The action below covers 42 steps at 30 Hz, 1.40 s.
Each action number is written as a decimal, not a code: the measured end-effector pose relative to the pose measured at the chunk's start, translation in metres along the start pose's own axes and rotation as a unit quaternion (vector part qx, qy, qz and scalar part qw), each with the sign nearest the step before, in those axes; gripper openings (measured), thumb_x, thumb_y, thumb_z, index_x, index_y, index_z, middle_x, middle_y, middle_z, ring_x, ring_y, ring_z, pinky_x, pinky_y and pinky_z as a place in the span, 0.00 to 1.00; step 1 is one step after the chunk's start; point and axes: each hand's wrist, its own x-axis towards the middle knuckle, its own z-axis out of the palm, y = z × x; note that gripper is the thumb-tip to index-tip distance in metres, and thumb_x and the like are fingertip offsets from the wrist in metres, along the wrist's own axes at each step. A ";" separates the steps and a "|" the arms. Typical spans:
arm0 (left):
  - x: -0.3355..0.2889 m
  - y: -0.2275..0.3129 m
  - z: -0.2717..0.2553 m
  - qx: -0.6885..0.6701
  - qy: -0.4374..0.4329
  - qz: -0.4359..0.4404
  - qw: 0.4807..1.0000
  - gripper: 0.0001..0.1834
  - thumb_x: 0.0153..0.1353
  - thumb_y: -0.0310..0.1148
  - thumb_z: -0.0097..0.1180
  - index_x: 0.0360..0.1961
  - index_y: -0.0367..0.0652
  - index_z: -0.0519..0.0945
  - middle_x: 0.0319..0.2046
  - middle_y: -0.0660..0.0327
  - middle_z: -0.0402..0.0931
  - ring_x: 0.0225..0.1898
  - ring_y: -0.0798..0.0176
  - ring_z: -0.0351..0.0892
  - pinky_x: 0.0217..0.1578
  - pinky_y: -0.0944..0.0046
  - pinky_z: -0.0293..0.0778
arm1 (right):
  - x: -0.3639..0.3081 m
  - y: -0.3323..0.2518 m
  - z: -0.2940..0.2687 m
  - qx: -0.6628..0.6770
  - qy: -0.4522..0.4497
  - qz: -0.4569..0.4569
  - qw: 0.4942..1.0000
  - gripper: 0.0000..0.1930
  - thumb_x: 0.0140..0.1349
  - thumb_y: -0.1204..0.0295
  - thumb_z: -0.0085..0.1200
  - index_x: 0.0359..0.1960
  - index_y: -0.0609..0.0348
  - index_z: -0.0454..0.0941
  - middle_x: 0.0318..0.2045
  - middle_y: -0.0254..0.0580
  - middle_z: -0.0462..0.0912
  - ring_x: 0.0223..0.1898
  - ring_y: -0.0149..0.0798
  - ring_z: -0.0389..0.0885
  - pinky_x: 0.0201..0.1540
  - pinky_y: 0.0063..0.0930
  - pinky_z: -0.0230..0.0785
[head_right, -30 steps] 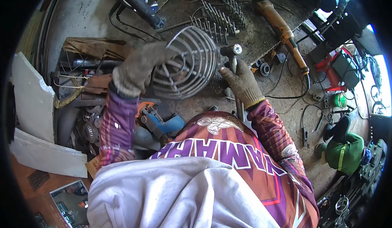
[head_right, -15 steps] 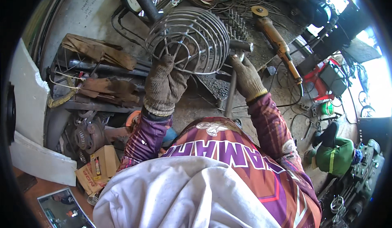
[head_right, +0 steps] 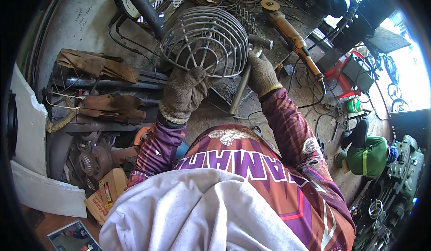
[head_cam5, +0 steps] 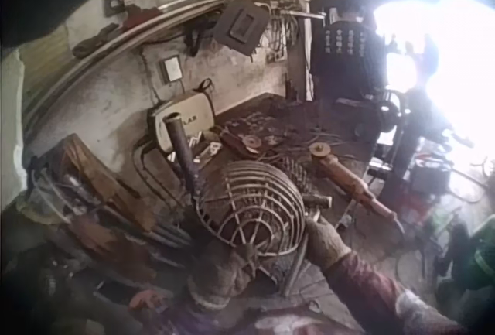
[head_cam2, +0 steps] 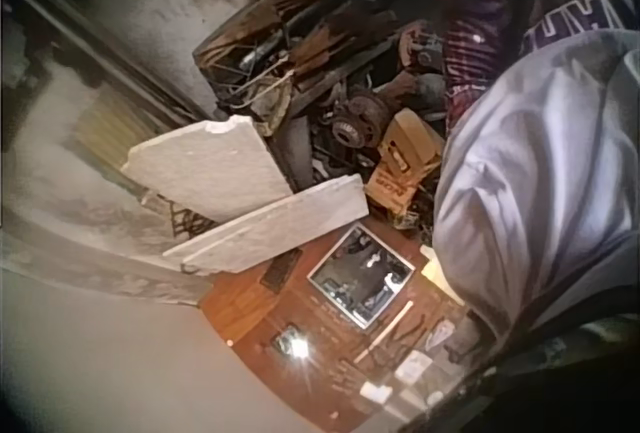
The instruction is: The person hammers a metal wire basket frame on a workbench. They hold the frame with one gloved hand and strike the metal ribs repeatedly with a hammer to shape it.
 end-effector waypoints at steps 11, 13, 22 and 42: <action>0.001 0.000 0.006 -0.056 -0.020 -0.020 0.998 0.21 0.67 0.19 0.56 0.60 0.46 0.76 0.37 0.58 0.84 0.36 0.64 0.85 0.37 0.67 0.82 | -0.013 -0.018 0.011 0.024 0.007 -0.017 1.000 0.16 0.75 0.65 0.53 0.58 0.59 0.73 0.42 0.35 0.82 0.37 0.30 0.82 0.39 0.26 0.77; 0.002 -0.001 0.001 -0.045 -0.002 -0.030 0.999 0.19 0.67 0.19 0.57 0.58 0.44 0.77 0.36 0.58 0.85 0.35 0.63 0.86 0.36 0.67 0.81 | -0.012 -0.017 0.007 0.021 0.004 -0.019 1.000 0.16 0.75 0.65 0.53 0.58 0.59 0.73 0.42 0.35 0.82 0.37 0.30 0.82 0.39 0.26 0.77; 0.003 0.048 0.030 0.148 -0.020 -0.009 0.989 0.24 0.61 0.19 0.60 0.59 0.40 0.77 0.41 0.60 0.84 0.38 0.68 0.84 0.38 0.68 0.80 | -0.034 -0.026 -0.002 -0.149 0.030 -0.009 0.988 0.19 0.76 0.60 0.50 0.56 0.63 0.72 0.43 0.41 0.82 0.33 0.34 0.82 0.36 0.33 0.83; 0.025 0.060 0.061 0.654 -0.164 -0.019 0.738 0.21 0.68 0.23 0.57 0.61 0.35 0.77 0.49 0.58 0.82 0.48 0.66 0.81 0.50 0.65 0.79 | -0.120 -0.069 0.002 -0.299 -0.088 -0.140 0.940 0.22 0.75 0.69 0.44 0.68 0.62 0.67 0.50 0.39 0.81 0.29 0.23 0.72 0.33 0.21 0.70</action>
